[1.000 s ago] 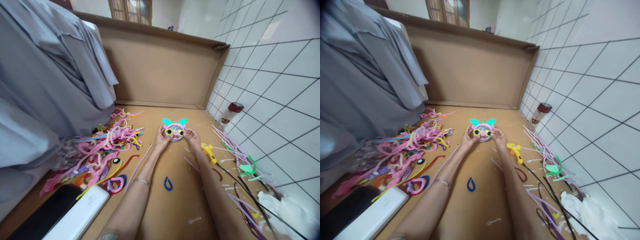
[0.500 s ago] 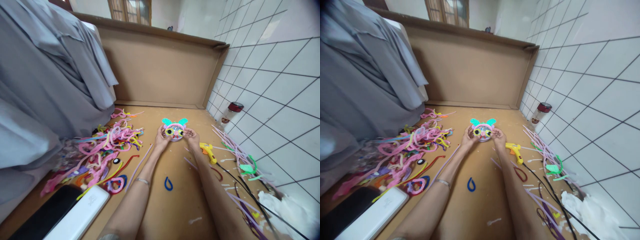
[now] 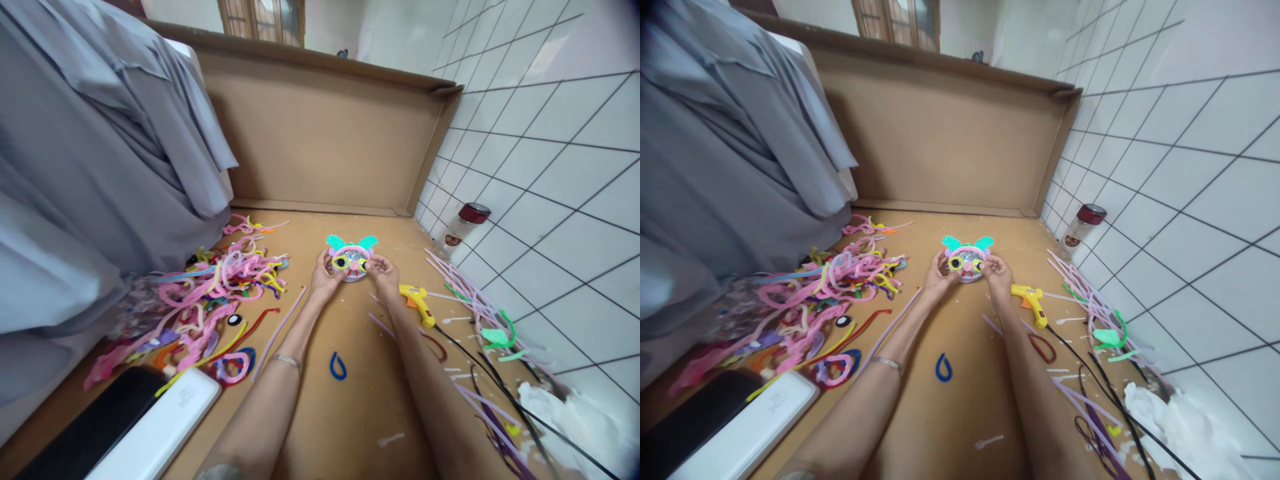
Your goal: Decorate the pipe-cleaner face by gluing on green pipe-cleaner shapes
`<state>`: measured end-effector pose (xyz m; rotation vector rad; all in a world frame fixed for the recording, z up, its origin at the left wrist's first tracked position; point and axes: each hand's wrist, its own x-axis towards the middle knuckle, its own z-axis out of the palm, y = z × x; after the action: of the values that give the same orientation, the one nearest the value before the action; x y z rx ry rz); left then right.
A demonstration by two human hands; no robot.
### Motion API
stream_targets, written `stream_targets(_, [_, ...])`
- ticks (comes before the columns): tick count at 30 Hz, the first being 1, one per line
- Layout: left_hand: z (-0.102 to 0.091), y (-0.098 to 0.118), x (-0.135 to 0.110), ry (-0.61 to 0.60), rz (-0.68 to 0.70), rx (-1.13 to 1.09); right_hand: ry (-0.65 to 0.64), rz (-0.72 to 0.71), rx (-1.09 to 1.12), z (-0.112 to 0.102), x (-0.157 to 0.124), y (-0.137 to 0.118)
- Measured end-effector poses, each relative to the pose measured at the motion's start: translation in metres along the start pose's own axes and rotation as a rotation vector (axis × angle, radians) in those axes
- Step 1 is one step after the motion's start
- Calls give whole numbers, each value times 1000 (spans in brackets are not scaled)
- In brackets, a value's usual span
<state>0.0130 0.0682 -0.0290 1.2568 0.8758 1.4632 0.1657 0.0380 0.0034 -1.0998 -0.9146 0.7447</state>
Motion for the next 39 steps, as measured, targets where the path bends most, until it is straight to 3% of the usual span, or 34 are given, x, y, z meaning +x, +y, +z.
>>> stream_targets(6, [1,-1,1,33,-2,-15,-1,18,0,-2,1,-5])
stream_targets(10, [2,3,1,42,-18,-34,67,-53,-173,-13,-2,-14])
stream_targets(12, [2,5,1,47,-39,-40,97,-142,-410,-24,-10,-23])
stream_targets(15, [2,8,2,50,-69,-51,115,-234,-985,-44,-29,-39])
stream_targets(18, [3,8,3,50,-74,-54,157,-97,-1520,-64,-53,-55])
stream_targets(21, [4,7,2,58,-58,-38,179,74,-1780,-78,-71,-62])
stream_targets(26, [5,5,-1,55,-23,4,77,259,-1831,-85,-75,-61])
stream_targets(33, [2,1,0,39,27,48,58,231,-1813,-90,-73,-67])
stream_targets(36, [2,0,0,40,31,48,134,100,-1850,-88,-76,-75])
stream_targets(39, [1,0,1,42,28,51,228,-150,-1848,-87,-76,-82])
